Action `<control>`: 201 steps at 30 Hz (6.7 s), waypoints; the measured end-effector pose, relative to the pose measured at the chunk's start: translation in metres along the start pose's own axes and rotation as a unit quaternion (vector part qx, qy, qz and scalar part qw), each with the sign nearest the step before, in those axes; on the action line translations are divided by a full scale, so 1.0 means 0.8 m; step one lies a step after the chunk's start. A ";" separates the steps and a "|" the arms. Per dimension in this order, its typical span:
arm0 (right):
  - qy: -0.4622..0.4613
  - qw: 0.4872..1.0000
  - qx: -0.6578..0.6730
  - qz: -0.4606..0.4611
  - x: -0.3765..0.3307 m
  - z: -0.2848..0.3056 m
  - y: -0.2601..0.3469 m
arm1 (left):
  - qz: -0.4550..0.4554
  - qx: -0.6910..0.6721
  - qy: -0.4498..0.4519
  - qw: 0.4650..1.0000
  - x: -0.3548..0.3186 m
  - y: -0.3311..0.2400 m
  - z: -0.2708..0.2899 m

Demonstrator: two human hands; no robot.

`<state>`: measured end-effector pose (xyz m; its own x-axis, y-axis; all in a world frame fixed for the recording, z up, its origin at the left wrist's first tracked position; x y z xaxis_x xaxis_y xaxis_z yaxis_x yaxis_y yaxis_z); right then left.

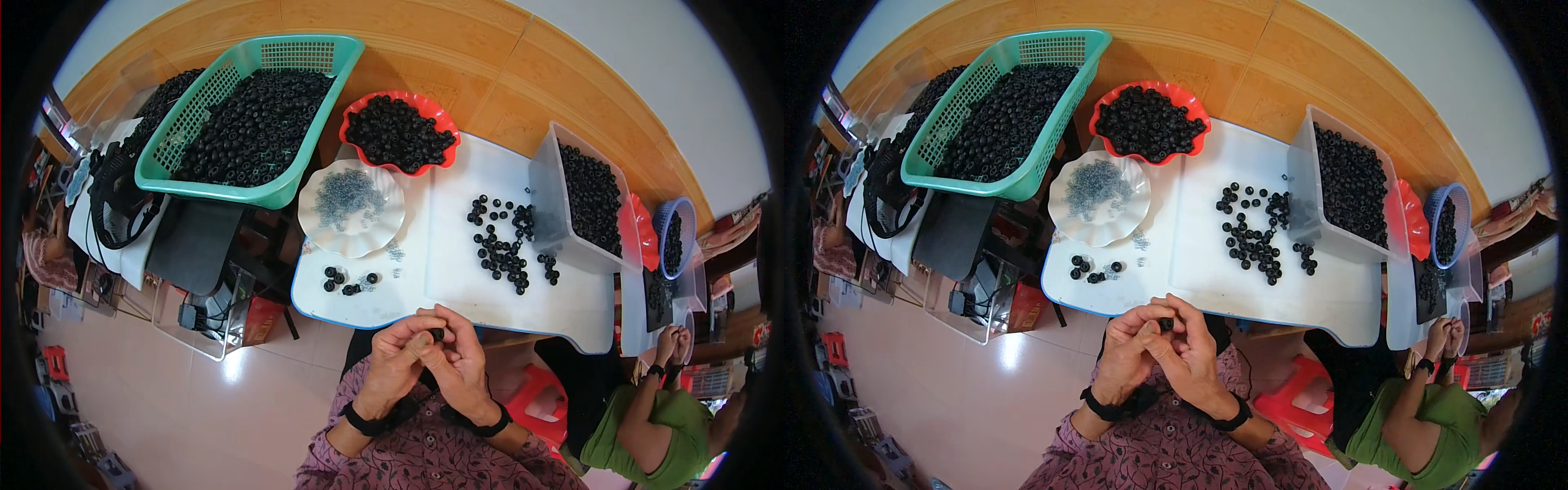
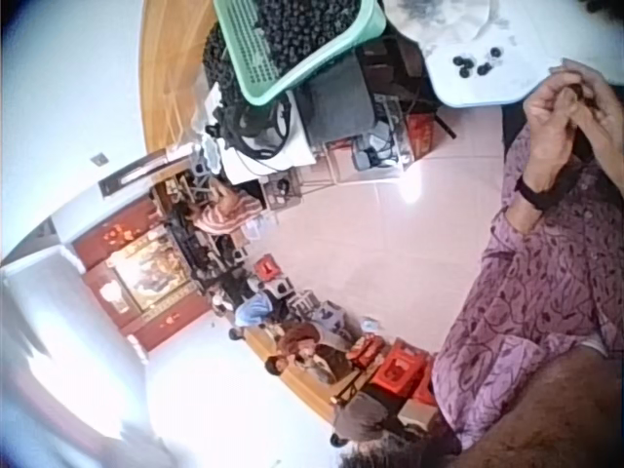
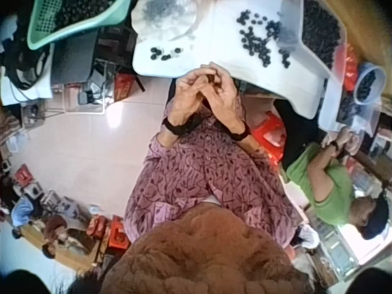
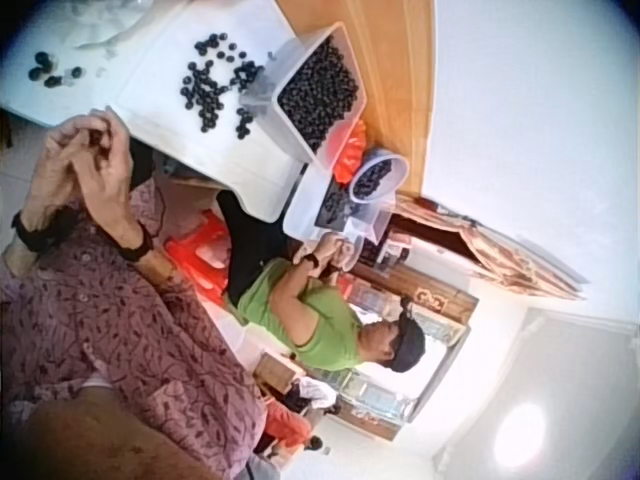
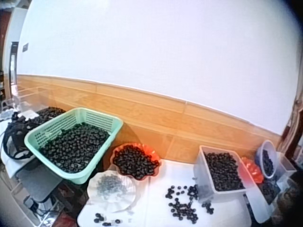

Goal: Inspecting and sorting small black plastic components at a workstation.

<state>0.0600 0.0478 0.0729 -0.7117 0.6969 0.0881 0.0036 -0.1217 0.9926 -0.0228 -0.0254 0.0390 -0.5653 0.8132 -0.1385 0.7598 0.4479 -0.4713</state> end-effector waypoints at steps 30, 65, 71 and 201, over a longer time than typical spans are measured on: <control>-0.039 0.996 0.055 -0.062 0.016 0.032 -0.041 | 0.026 -0.006 -0.076 0.997 0.023 0.037 0.016; 0.043 0.999 0.021 -0.019 0.037 0.084 -0.038 | 0.073 -0.038 -0.040 0.996 0.035 0.045 -0.003; 0.016 0.993 -0.096 0.059 0.041 0.074 -0.010 | 0.043 -0.018 -0.031 0.998 0.039 0.042 -0.009; -0.031 0.995 -0.081 -0.040 0.088 0.034 -0.064 | 0.016 -0.041 -0.098 0.994 0.056 0.010 0.051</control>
<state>0.0289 0.1220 0.0305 -0.6604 0.7507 0.0186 -0.1685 -0.1723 0.9705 -0.0554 -0.0010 -0.0065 -0.5854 0.7433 -0.3239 0.7981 0.4578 -0.3918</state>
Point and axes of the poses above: each hand's wrist, its own x-axis towards the middle knuckle, its own z-axis out of the back of the hand, y = z × x, the point moved 1 cm from there along x, towards the middle knuckle, and after that the axes turned 5 degrees about -y, right-handed, at the moved point
